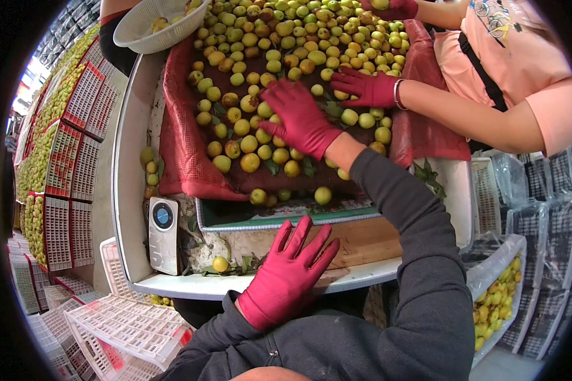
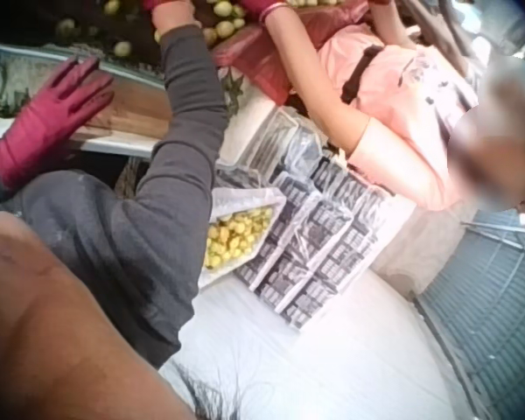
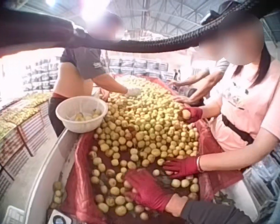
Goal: The person sorts green olives on a red cloth-covered table, picking up individual olives and moving them around. Another person in pink gloves also sorts olives nearby. The person occasionally removes leaves from the pile.
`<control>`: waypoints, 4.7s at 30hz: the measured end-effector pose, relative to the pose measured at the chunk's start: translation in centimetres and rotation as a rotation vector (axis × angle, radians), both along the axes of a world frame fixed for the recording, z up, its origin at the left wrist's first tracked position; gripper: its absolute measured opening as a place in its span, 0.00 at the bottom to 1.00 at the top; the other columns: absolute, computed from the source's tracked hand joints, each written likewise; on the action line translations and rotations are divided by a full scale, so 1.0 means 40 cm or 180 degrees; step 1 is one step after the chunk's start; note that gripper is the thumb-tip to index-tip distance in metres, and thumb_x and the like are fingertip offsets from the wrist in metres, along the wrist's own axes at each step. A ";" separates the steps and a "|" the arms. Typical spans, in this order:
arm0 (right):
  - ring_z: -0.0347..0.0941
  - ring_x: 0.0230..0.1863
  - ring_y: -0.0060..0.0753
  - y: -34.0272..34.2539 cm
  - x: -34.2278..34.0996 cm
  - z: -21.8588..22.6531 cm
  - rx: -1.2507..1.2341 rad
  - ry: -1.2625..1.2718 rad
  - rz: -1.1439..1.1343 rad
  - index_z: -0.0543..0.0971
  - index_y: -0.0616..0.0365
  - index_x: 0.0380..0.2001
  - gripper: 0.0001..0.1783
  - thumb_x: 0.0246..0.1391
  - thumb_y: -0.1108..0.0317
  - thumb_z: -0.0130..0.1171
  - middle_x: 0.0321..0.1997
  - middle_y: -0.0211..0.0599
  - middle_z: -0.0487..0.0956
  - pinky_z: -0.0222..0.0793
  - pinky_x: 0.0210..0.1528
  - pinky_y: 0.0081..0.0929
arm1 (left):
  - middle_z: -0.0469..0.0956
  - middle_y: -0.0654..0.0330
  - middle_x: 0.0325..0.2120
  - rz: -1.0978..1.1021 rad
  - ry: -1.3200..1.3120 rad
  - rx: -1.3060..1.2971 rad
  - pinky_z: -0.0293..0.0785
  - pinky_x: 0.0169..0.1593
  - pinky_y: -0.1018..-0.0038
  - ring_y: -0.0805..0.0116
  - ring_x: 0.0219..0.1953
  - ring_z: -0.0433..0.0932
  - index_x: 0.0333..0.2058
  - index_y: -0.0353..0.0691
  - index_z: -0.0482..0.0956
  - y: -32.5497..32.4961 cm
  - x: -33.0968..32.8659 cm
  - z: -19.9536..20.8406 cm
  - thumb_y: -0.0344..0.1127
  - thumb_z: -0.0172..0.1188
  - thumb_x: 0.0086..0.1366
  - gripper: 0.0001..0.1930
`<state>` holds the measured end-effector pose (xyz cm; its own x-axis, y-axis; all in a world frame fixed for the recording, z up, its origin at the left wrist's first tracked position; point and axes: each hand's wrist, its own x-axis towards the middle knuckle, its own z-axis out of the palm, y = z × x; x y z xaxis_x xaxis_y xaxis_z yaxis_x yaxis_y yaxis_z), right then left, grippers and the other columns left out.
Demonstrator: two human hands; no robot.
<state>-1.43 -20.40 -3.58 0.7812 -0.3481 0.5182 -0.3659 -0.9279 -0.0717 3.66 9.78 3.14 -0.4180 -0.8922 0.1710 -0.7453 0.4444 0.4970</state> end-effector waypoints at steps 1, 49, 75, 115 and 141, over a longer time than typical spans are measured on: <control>0.57 0.77 0.57 0.027 0.011 0.021 0.0354 0.0214 0.0322 0.68 0.56 0.71 0.38 0.67 0.44 0.57 0.76 0.50 0.66 0.46 0.79 0.54 | 0.63 0.46 0.70 0.0016 -0.0003 -0.0003 0.51 0.74 0.38 0.35 0.73 0.57 0.67 0.39 0.69 0.003 0.001 -0.001 0.45 0.67 0.53 0.41; 0.75 0.60 0.51 -0.074 0.052 0.088 0.0188 -0.0865 0.0302 0.80 0.52 0.57 0.27 0.57 0.53 0.67 0.59 0.44 0.81 0.63 0.64 0.53 | 0.64 0.44 0.69 -0.0049 0.0367 -0.0125 0.51 0.74 0.40 0.36 0.74 0.56 0.68 0.37 0.68 0.007 -0.006 -0.016 0.41 0.60 0.59 0.37; 0.53 0.77 0.67 -0.194 -0.243 -0.026 0.0187 0.0001 -0.1633 0.66 0.53 0.71 0.39 0.67 0.40 0.55 0.77 0.51 0.63 0.53 0.75 0.57 | 0.56 0.45 0.73 0.0224 -0.0111 0.0191 0.45 0.71 0.27 0.31 0.74 0.51 0.71 0.44 0.64 -0.008 0.005 0.019 0.47 0.76 0.43 0.54; 0.54 0.79 0.57 0.162 0.059 0.076 0.0476 0.0351 0.0820 0.63 0.52 0.74 0.44 0.61 0.44 0.61 0.78 0.46 0.61 0.42 0.79 0.60 | 0.57 0.47 0.73 0.0269 0.0028 0.0165 0.47 0.70 0.27 0.32 0.74 0.53 0.69 0.44 0.66 0.007 0.017 0.002 0.47 0.76 0.42 0.53; 0.45 0.81 0.65 0.115 -0.200 0.027 0.0396 0.0756 -0.0349 0.60 0.45 0.77 0.46 0.64 0.33 0.53 0.82 0.42 0.55 0.37 0.79 0.65 | 0.60 0.46 0.72 0.0243 -0.0019 0.0251 0.47 0.72 0.31 0.34 0.73 0.55 0.68 0.40 0.69 0.004 0.023 0.023 0.41 0.67 0.55 0.40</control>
<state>-9.45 -15.82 -2.48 0.8299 -0.4865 0.2731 -0.4836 -0.8714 -0.0827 4.58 9.94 4.05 -0.3491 -0.9321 0.0968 -0.7786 0.3460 0.5236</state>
